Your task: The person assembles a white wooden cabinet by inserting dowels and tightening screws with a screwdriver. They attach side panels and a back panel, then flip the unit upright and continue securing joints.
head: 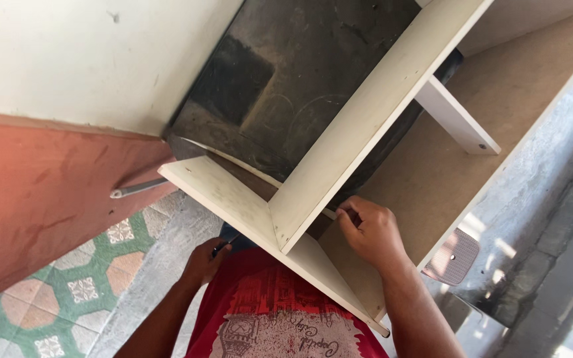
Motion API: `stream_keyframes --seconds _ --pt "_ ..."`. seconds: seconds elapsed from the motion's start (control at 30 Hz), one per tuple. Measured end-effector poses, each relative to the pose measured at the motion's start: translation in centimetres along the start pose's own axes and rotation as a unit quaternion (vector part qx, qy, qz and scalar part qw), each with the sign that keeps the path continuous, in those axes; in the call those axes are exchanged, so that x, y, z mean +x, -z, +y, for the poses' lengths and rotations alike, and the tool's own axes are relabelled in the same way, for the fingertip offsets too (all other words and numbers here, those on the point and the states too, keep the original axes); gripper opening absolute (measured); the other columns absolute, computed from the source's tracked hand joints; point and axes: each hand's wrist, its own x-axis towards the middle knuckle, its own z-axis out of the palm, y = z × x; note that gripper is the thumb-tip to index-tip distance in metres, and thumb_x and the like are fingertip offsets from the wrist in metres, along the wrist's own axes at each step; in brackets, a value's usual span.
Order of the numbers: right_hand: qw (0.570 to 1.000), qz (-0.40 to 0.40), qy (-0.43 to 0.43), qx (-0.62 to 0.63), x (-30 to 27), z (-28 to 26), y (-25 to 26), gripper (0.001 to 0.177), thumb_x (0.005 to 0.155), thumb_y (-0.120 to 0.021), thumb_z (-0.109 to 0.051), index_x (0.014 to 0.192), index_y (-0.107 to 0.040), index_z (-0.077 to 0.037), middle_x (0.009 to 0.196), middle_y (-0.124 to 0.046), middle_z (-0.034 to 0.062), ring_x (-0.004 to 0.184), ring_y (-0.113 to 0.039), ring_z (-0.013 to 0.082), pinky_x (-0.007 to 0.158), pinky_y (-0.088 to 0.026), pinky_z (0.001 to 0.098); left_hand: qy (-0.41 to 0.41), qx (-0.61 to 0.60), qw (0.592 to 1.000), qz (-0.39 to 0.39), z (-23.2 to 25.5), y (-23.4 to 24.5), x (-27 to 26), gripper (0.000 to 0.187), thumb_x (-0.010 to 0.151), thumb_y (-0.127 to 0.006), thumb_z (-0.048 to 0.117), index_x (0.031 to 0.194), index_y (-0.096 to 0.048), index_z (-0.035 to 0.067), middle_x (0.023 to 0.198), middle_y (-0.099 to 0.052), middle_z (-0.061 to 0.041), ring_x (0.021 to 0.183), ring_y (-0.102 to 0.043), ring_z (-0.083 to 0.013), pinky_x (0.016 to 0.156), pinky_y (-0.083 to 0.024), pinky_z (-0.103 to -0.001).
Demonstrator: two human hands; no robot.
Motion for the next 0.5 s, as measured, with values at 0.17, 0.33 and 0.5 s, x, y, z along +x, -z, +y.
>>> stream_keyframes --seconds 0.17,0.33,0.5 --pt "1.000 -0.021 -0.018 -0.004 0.2 0.3 -0.2 0.010 0.089 -0.070 -0.013 0.091 -0.074 -0.004 0.073 -0.074 0.0118 0.061 -0.073 0.0184 0.056 -0.056 0.0343 0.019 0.015 1.000 -0.004 -1.3 -0.4 0.8 0.037 0.097 -0.063 0.040 0.100 -0.074 0.005 0.076 -0.070 -0.017 0.067 -0.063 -0.0260 0.067 -0.051 -0.041" --pt "1.000 0.004 0.029 -0.008 0.2 0.3 -0.2 0.011 0.088 -0.070 -0.012 0.094 -0.073 -0.003 0.077 -0.073 0.0131 0.064 -0.072 0.0184 0.057 -0.055 0.0337 -0.096 -0.026 0.994 0.043 -2.8 -1.1 1.6 0.035 0.097 -0.062 0.036 0.106 -0.077 0.006 0.091 -0.075 -0.015 0.080 -0.071 -0.0204 0.073 -0.054 -0.037" --pt "0.999 -0.014 -0.006 -0.035 0.2 0.4 -0.2 0.010 0.090 -0.071 -0.013 0.092 -0.074 -0.004 0.068 -0.070 0.0103 0.053 -0.066 0.0178 0.050 -0.051 0.0338 0.009 -0.022 1.000 -0.007 -1.8 -1.0 0.9 0.038 0.097 -0.063 0.040 0.108 -0.074 0.006 0.088 -0.076 -0.017 0.079 -0.072 -0.0253 0.075 -0.056 -0.039"
